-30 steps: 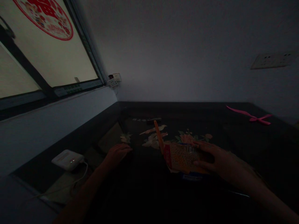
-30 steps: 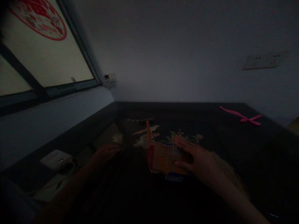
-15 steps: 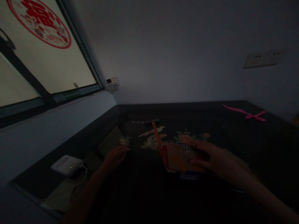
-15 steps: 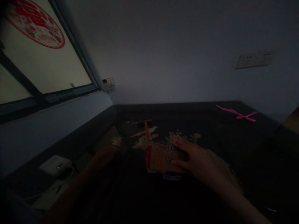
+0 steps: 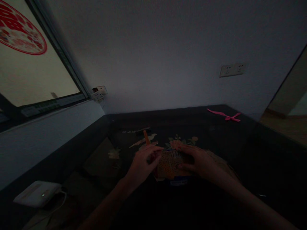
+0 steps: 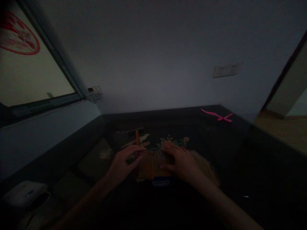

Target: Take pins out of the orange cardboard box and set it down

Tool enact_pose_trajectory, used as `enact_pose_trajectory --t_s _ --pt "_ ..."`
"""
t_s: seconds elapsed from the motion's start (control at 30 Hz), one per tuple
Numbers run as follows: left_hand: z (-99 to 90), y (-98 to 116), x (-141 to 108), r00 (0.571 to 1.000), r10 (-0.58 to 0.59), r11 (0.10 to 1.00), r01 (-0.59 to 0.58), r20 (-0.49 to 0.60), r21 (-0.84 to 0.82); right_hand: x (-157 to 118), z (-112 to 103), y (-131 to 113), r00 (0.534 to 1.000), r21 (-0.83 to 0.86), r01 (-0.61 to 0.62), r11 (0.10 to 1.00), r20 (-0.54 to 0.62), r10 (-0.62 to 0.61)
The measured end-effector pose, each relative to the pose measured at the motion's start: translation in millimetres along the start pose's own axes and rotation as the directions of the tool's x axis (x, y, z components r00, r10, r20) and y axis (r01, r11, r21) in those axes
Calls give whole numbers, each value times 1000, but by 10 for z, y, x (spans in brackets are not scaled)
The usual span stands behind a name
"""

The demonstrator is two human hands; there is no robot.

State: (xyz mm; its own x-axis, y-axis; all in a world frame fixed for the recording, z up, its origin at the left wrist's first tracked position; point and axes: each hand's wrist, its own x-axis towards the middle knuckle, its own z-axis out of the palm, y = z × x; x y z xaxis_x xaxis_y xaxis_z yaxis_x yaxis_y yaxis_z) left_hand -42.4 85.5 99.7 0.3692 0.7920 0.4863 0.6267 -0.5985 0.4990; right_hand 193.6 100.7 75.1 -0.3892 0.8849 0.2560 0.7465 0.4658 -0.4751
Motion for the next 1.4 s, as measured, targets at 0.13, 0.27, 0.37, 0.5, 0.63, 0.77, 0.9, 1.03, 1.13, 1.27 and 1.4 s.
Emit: enact_pose_trajectory --t_s 0.13,0.27,0.37,0.5,0.63,0.77,0.9,1.03,1.13,1.27,1.4 --pt "282 147 310 982 -83 997 81 168 18 3 -13 -20 1000 5 -7 1000 24 7" --pt "374 86 411 978 -102 995 97 185 34 -4 -45 -67 999 -10 -23 1000 38 24" --pt "353 59 410 984 -83 996 86 158 -12 -6 -66 -92 999 -4 -35 999 37 35" --pt "318 76 390 988 -108 989 118 109 -88 3 -85 -109 998 -12 -28 1000 47 29" --pt "321 100 351 990 -122 987 128 67 -97 9 -105 -128 997 -36 -39 999 69 41" --pt "345 103 343 992 -122 984 123 18 -130 17 -82 -98 996 -45 -31 999 86 35" --pt "244 139 423 978 -186 944 151 -97 -293 19 -45 -49 998 -49 4 999 56 -1" --pt "-65 56 393 932 -275 910 172 -237 -378 12 -63 -72 999 -57 -5 998 43 7" --pt "-341 -282 134 878 -378 902 278 -294 -331 7 -83 -103 998 -84 -25 996 50 30" --pt "-619 -968 -430 776 -525 851 492 -350 -186 10 -78 -105 998 -88 -34 995 48 39" --pt "-679 -1446 -859 717 -609 773 633 -340 -50 14 -64 -92 996 -93 -63 994 63 69"
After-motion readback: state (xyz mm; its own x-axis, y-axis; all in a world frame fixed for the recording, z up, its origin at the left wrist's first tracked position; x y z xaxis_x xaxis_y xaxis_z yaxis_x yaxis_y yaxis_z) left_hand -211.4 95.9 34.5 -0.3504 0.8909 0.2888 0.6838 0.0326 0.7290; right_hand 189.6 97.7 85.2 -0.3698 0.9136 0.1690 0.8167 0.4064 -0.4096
